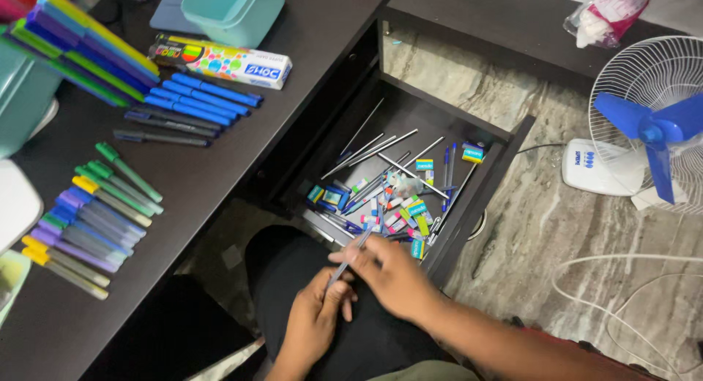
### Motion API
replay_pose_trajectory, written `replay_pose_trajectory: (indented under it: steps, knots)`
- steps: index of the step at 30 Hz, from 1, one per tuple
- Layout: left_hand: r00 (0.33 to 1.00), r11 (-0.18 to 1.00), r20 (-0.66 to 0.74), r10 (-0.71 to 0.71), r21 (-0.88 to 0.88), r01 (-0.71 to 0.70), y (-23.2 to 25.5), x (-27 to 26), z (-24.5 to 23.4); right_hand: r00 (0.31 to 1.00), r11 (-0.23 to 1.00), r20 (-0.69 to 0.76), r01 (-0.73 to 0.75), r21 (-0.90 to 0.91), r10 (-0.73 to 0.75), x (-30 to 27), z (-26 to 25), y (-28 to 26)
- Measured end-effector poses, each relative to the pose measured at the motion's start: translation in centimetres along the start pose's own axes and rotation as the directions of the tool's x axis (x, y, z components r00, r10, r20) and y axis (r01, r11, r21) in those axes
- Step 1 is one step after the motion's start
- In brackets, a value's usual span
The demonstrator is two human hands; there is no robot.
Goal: The person assembles pens by inserting ink cartridges into pen barrels. They repeatedly pick up a barrel and a cartridge from a drawer, insert the cartridge, and place the assembled pen on the desk.
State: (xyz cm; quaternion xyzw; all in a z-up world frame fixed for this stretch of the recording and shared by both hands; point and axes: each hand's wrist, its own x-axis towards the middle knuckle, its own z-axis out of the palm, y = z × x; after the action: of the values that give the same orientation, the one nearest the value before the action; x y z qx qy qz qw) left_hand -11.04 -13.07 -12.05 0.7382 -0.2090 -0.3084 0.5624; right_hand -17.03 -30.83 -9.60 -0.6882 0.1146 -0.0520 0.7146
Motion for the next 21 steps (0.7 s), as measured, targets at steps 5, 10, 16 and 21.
replay_pose_trajectory:
  steps: [5, 10, 16, 21]
  knots:
    - [0.999, 0.996, -0.011, 0.030, -0.083, -0.031, 0.4, 0.0, -0.4, 0.998, 0.883, -0.025, 0.040, -0.468, -0.059, 2.4, -4.5, -0.4]
    - [0.997, 0.963, -0.063, 0.051, -0.261, -0.066, 0.3, 0.1, -0.9, 0.984, 0.641, 0.018, -0.100, -0.761, 0.176, 4.9, -9.0, -0.2]
    - [0.996, 0.865, -0.085, -0.017, -0.501, -0.028, -1.1, 0.3, -1.6, 0.960, 0.514, 0.169, 0.032, -0.857, 0.222, 4.5, -7.9, 1.1]
    - [0.995, 0.765, -0.091, -0.051, -0.644, -0.020, -1.4, 0.7, -2.0, 0.957, 0.546, -0.096, 0.073, -0.835, -0.275, 4.6, -7.8, 1.7]
